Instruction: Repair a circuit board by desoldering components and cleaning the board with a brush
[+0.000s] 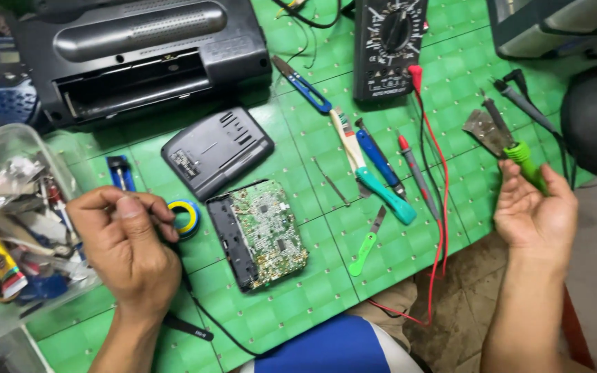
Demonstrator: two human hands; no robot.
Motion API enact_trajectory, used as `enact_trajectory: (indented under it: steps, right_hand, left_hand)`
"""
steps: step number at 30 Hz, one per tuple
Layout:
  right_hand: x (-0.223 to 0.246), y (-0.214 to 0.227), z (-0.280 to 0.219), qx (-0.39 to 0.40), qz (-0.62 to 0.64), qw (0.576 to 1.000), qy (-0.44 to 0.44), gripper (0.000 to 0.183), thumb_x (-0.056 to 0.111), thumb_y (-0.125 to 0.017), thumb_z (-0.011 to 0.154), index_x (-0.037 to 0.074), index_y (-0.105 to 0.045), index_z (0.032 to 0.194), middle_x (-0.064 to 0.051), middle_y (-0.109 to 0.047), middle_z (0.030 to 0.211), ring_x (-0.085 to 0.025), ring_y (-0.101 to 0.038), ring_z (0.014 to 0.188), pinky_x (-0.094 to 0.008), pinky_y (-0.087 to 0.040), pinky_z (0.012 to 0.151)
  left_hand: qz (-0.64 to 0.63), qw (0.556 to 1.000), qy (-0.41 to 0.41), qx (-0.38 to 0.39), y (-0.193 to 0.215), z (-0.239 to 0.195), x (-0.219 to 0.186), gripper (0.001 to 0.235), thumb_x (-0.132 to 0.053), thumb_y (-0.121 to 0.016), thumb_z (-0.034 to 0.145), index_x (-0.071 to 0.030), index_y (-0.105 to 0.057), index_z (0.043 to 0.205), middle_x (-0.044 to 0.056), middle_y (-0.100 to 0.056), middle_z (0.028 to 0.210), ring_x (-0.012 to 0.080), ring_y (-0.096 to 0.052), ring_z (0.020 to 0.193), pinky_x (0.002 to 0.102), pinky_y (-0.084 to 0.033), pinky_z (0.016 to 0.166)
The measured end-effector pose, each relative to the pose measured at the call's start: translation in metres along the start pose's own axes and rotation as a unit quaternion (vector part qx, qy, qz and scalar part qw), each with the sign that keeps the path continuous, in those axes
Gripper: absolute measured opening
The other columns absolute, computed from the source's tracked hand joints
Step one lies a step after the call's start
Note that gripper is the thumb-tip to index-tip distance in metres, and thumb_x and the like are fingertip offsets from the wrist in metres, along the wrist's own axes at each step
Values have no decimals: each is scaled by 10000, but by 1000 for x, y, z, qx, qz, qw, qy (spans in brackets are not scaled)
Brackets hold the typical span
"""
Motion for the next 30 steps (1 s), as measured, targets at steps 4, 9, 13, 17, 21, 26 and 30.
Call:
enact_trajectory:
  steps: [4, 9, 13, 17, 21, 26, 30]
  right_hand:
    - [0, 2, -3, 26, -76, 997, 10, 421, 249, -696, 885, -29, -669, 1200, -236, -788, 1094, -155, -803, 788, -158, -664, 598]
    - [0, 57, 59, 154, -125, 980, -3, 505, 284, -632, 969, -34, -632, 1361, -58, -797, 1140, -45, -772, 829, -120, -677, 695]
    - [10, 75, 84, 197, -118, 973, 23, 247, 208, -605, 1065, 143, -651, 1298, 140, -637, 924, 92, -612, 758, -18, -543, 675]
    - [9, 79, 70, 209, -161, 962, 64, 193, 337, -636, 1091, 255, -656, 1265, 203, -664, 983, 101, -553, 771, -27, -441, 698]
    - [10, 42, 3, 116, -259, 945, 164, 177, 438, -615, 1094, 291, -642, 1188, 179, -554, 871, 39, -427, 681, -102, -374, 640]
    - [-1, -65, -139, 101, -536, 739, 394, 139, 136, -602, 1322, 17, -640, 1262, -129, -689, 1044, -156, -633, 769, -233, -438, 603]
    - [-34, -132, -185, 184, -653, 488, 549, 171, 16, -789, 1134, -65, -781, 1285, -189, -756, 1160, -238, -662, 875, -356, -505, 775]
  left_hand:
    - [-31, 999, 8, -9, 1, -1, 5, 108, -183, -373, 1152, -82, -338, 1139, 117, -546, 803, 130, -487, 537, 213, -396, 543]
    - [25, 1000, 5, -6, 1, 0, -7, 128, -194, -386, 1121, -68, -384, 1101, 84, -577, 778, 109, -493, 527, 213, -399, 529]
    - [78, 996, -28, 17, -7, 1, -16, 157, -214, -448, 1102, -60, -451, 1073, 34, -596, 766, 113, -559, 615, 255, -430, 569]
    - [130, 988, -84, 28, -8, 0, -25, 142, -175, -494, 1097, -40, -509, 1058, 37, -546, 811, 132, -559, 658, 289, -432, 611]
    - [166, 980, -109, 19, -5, 0, -30, 115, -139, -562, 1074, -36, -611, 1064, 53, -624, 927, 171, -610, 796, 307, -478, 752]
    - [185, 976, -110, 19, -7, -1, -31, 132, -122, -566, 1080, -17, -629, 1126, 91, -636, 989, 190, -641, 850, 316, -501, 818]
    - [134, 989, -68, 13, -6, -1, -26, 160, -143, -516, 1104, -28, -476, 1207, 57, -615, 808, 136, -630, 721, 274, -476, 707]
Point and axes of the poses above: each hand's wrist, its own z-axis towards the middle knuckle, its own y-axis out of the back of the hand, x = y × z, the point moved 10 cm from there along z, towards the middle knuckle
